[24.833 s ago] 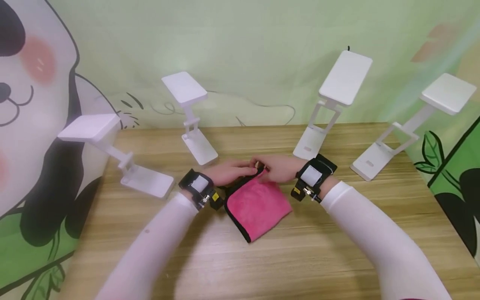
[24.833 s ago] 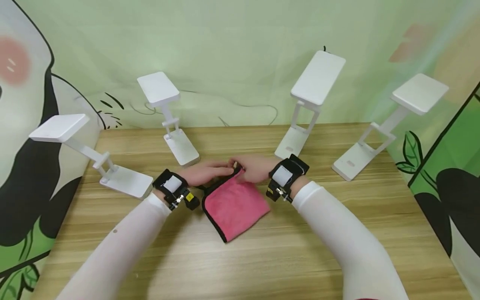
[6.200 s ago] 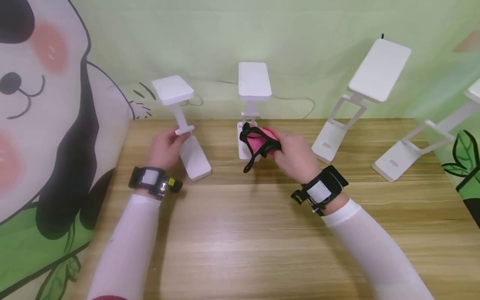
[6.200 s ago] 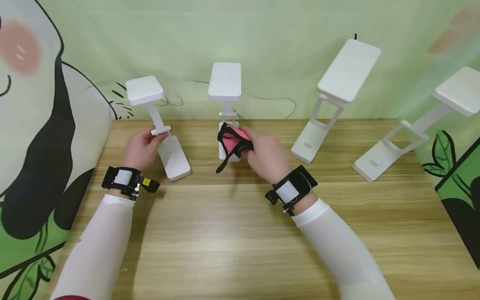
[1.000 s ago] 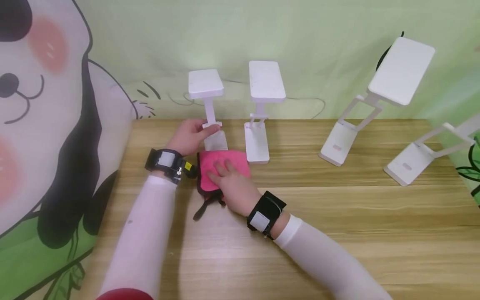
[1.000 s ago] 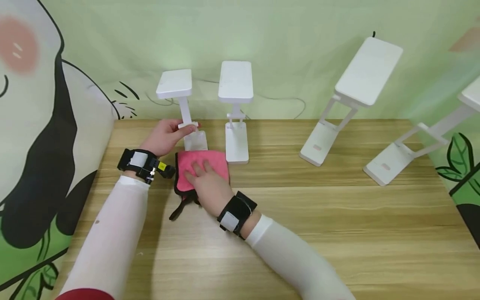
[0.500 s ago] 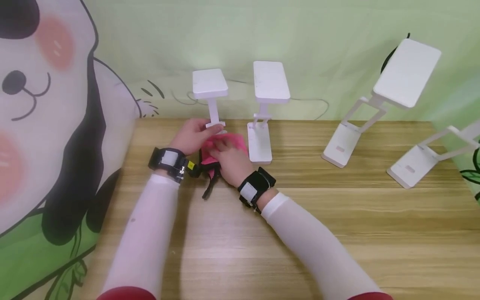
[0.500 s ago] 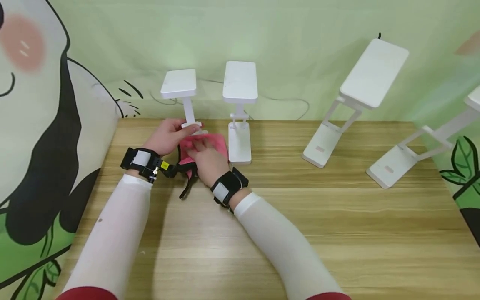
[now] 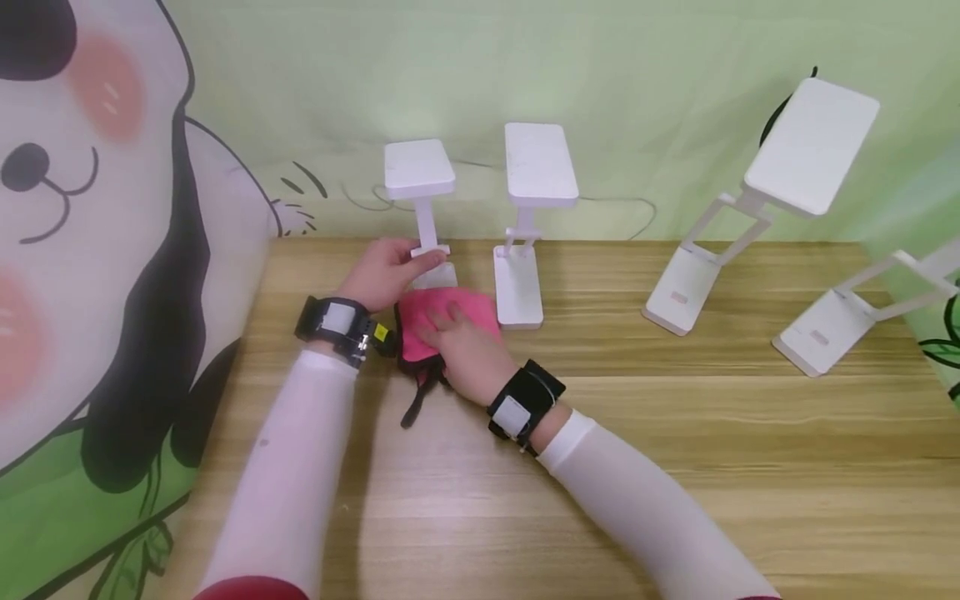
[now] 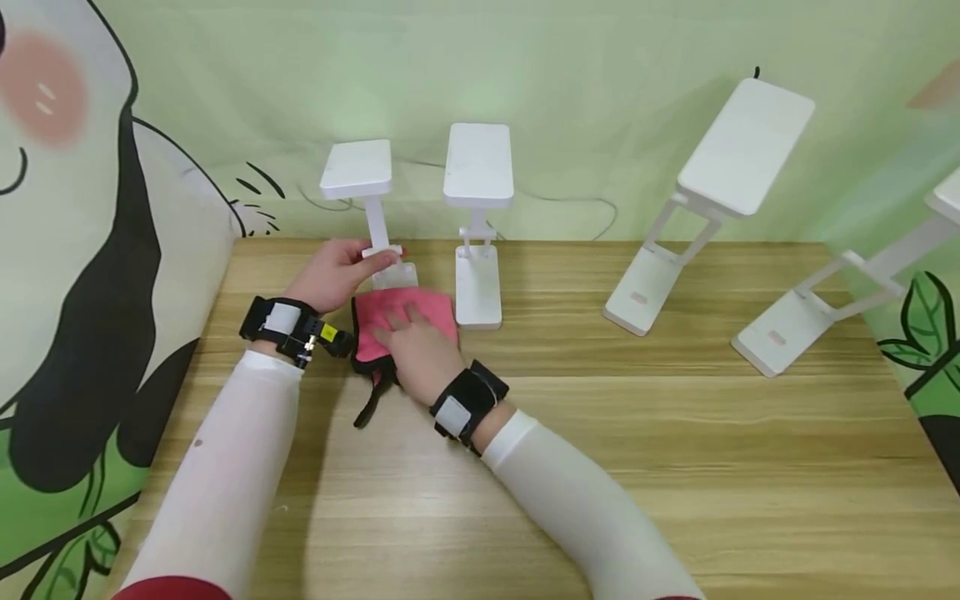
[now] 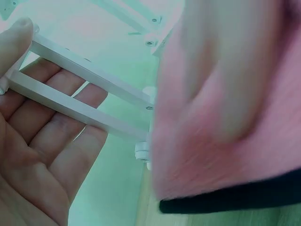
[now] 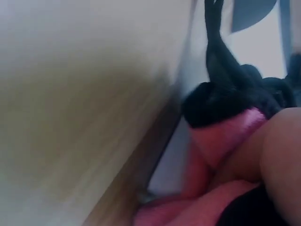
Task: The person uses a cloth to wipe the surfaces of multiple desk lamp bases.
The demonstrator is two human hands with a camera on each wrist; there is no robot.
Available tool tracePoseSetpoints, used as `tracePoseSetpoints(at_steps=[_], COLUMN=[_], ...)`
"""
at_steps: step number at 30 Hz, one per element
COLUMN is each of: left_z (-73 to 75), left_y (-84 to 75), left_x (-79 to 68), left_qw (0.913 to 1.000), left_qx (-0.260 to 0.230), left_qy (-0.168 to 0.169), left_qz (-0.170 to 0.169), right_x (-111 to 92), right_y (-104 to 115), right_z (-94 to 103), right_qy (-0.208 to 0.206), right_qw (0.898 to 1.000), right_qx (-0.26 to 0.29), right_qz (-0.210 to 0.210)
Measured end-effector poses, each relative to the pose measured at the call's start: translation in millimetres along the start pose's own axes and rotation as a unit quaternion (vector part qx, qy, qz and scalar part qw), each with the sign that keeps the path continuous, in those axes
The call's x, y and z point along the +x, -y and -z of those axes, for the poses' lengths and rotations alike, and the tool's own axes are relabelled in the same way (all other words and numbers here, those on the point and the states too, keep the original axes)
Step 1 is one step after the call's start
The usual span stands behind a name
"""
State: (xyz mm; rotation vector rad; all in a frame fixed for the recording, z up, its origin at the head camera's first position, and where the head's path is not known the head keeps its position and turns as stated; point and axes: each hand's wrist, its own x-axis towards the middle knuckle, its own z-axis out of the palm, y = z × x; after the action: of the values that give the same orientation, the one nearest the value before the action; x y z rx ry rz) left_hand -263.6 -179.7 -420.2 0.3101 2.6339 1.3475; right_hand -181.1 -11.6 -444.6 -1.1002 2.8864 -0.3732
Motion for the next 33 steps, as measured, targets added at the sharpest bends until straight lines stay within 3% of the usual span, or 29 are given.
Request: tracePoseSetpoints(at_steps=[4,9,13,18,21,28,33], left_z=[0.2,-0.8,-0.6,-2.0,-0.7,-1.7,0.2], left_y=[-1.1,-1.6,-2.4,-1.8,-0.6,-2.3,-2.8], left_x=[-0.8,1.0,-0.3,-0.4,-0.8,-2.1,-3.1], left_qw=[0.9999,0.9995,0.9998,0.9999,1.0000,0.9999,0.9998], left_qx=[-0.015,-0.032,-0.020,-0.010,-0.003,0.000,0.005], left_qy=[0.005,0.009,0.002,-0.004,-0.007,-0.011,-0.018], left_qz=[0.000,-0.001,0.001,-0.002,-0.002,0.004,-0.008], right_x=[26,38,22,-11,-17,20,38], right_y=[-14,-22,-14,2,6,-15,-21], right_z=[-4.8,-4.3,-5.4,-0.7,-1.6,-9.3,-7.2], right_qy=[-0.047,-0.049,-0.041,0.003,0.013,-0.059,-0.071], right_qw=[0.999,0.999,0.999,1.000,0.999,0.998,0.997], right_qx=[0.002,0.008,0.001,0.006,0.020,0.015,0.022], right_qz=[0.012,-0.013,-0.022,-0.029,-0.026,0.002,-0.017])
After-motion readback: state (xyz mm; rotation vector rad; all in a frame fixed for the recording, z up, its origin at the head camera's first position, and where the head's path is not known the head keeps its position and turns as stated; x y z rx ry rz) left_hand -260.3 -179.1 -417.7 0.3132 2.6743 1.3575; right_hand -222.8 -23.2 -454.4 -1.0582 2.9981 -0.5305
